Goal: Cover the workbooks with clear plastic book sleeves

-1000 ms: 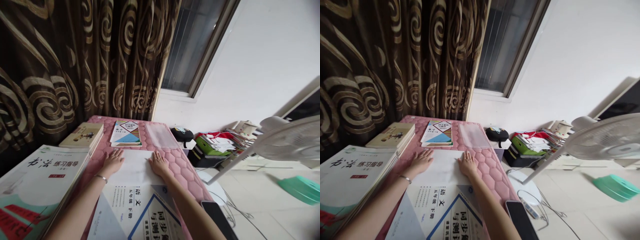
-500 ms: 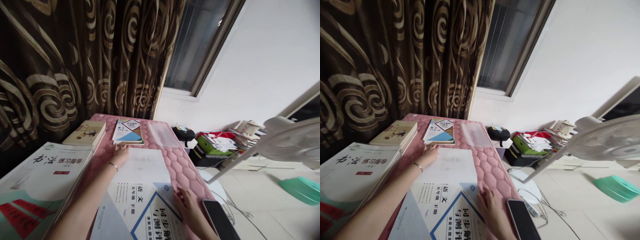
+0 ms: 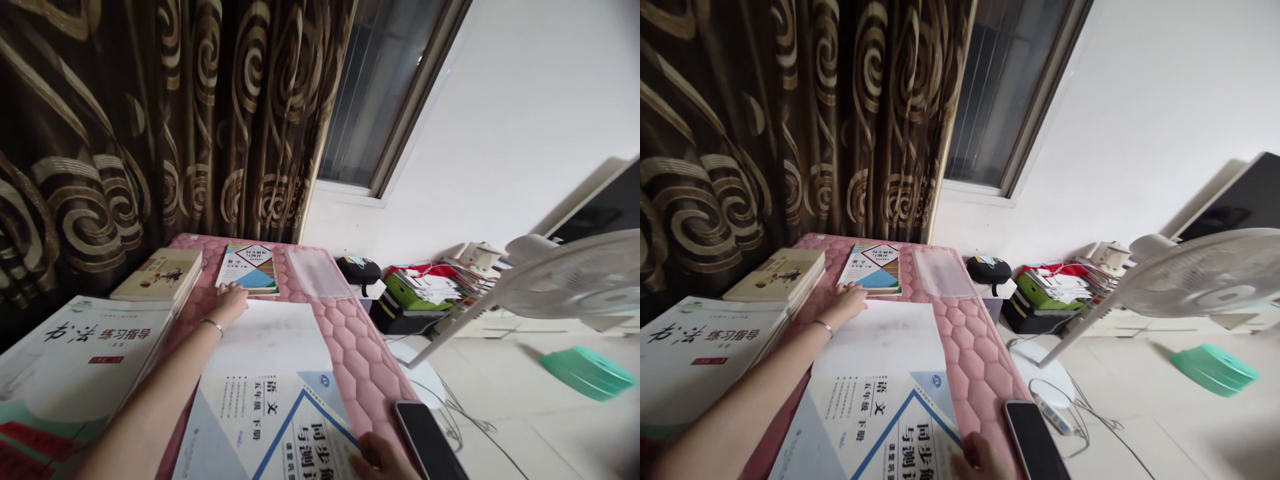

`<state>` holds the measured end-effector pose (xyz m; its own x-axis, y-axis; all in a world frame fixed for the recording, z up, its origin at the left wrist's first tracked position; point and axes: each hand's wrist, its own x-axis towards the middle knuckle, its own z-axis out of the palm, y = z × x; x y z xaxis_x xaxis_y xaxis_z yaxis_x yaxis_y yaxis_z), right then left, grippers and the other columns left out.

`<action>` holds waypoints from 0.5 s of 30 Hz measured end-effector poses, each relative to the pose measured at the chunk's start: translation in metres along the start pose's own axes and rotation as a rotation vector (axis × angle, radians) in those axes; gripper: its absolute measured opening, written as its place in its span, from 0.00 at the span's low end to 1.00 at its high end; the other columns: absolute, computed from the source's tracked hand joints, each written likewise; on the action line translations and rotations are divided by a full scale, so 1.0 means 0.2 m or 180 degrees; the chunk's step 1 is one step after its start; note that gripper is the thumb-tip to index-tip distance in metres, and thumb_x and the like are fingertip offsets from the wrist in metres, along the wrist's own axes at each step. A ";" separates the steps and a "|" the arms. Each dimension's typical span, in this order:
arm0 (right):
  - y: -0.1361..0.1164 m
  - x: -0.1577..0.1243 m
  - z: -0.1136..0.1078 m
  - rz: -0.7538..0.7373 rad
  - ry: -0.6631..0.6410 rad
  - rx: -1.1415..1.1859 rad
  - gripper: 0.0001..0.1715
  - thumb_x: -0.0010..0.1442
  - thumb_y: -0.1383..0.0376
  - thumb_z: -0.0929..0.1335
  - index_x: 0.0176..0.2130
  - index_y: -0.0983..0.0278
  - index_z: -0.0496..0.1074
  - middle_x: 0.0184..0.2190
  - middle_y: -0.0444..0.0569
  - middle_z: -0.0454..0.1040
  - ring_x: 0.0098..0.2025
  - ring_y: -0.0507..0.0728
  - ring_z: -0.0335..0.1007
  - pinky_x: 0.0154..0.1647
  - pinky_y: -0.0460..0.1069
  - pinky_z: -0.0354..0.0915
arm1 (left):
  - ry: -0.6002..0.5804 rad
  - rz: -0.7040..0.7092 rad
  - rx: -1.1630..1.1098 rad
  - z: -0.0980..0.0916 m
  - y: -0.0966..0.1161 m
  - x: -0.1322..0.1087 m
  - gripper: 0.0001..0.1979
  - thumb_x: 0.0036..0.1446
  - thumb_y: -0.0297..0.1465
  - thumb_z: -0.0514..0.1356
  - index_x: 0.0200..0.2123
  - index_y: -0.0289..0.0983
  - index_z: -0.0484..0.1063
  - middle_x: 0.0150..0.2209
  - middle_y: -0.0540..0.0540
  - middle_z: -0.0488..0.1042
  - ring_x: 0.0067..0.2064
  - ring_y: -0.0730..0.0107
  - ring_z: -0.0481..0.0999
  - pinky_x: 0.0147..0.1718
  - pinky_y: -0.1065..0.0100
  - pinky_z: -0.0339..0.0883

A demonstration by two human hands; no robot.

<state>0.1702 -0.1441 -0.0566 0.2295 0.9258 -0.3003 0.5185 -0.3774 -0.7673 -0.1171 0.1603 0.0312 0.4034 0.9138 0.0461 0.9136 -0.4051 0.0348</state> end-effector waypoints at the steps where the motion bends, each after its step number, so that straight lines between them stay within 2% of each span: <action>1: -0.01 0.00 -0.02 -0.0117 0.0030 -0.0043 0.20 0.42 0.48 0.68 0.22 0.60 0.61 0.20 0.41 0.60 0.26 0.53 0.58 0.29 0.48 0.58 | -0.0038 -0.0004 0.0004 -0.02 -0.02 -0.01 0.11 0.57 0.32 0.60 0.42 0.37 0.76 0.49 0.38 0.76 0.55 0.52 0.68 0.54 0.54 0.53; 4: -0.08 0.00 -0.11 -0.0333 0.0203 -0.0434 0.12 0.48 0.55 0.66 0.25 0.61 0.66 0.22 0.43 0.66 0.27 0.53 0.61 0.30 0.47 0.59 | -0.0156 -0.0157 0.0033 -0.08 -0.07 -0.06 0.11 0.57 0.31 0.59 0.43 0.36 0.75 0.48 0.37 0.77 0.51 0.53 0.73 0.52 0.55 0.55; 7: -0.18 0.09 -0.26 -0.0491 0.0049 -0.1065 0.08 0.52 0.61 0.65 0.30 0.63 0.71 0.24 0.44 0.72 0.28 0.53 0.66 0.29 0.45 0.59 | -0.0320 -0.0386 0.0038 -0.18 -0.14 -0.15 0.12 0.57 0.31 0.57 0.43 0.37 0.75 0.46 0.36 0.79 0.48 0.52 0.76 0.48 0.56 0.60; 10: -0.32 0.26 -0.39 -0.0551 -0.0290 -0.1871 0.07 0.51 0.67 0.67 0.31 0.64 0.76 0.27 0.45 0.76 0.30 0.53 0.70 0.29 0.44 0.60 | -0.0544 -0.0534 -0.0035 -0.29 -0.21 -0.28 0.11 0.53 0.33 0.60 0.40 0.37 0.75 0.43 0.36 0.79 0.45 0.54 0.78 0.41 0.62 0.63; 11: -0.37 0.33 -0.42 -0.0623 -0.0346 -0.2056 0.10 0.53 0.68 0.66 0.34 0.64 0.77 0.29 0.46 0.78 0.31 0.53 0.71 0.30 0.44 0.60 | -0.0607 -0.0571 -0.0068 -0.33 -0.23 -0.34 0.10 0.52 0.34 0.60 0.38 0.36 0.75 0.42 0.37 0.80 0.44 0.55 0.78 0.38 0.65 0.64; 13: -0.49 0.47 -0.44 -0.0848 -0.0407 -0.2563 0.12 0.54 0.70 0.67 0.38 0.64 0.79 0.32 0.47 0.79 0.33 0.54 0.74 0.32 0.44 0.62 | -0.0687 -0.0664 -0.0130 -0.36 -0.27 -0.46 0.09 0.51 0.35 0.60 0.34 0.36 0.74 0.40 0.38 0.80 0.42 0.58 0.78 0.36 0.67 0.63; 15: -0.61 0.62 -0.42 -0.1032 -0.0269 -0.2845 0.14 0.59 0.69 0.66 0.42 0.64 0.79 0.36 0.50 0.80 0.37 0.55 0.75 0.34 0.44 0.63 | -0.0727 -0.0801 -0.0182 -0.37 -0.30 -0.58 0.08 0.52 0.35 0.58 0.31 0.36 0.72 0.37 0.39 0.79 0.39 0.59 0.78 0.33 0.68 0.63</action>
<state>0.2053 0.0156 0.0471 -0.0780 0.9733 -0.2157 0.9920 0.0543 -0.1139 -0.2230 0.0758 0.0977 0.1727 0.9654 -0.1954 0.9842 -0.1613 0.0729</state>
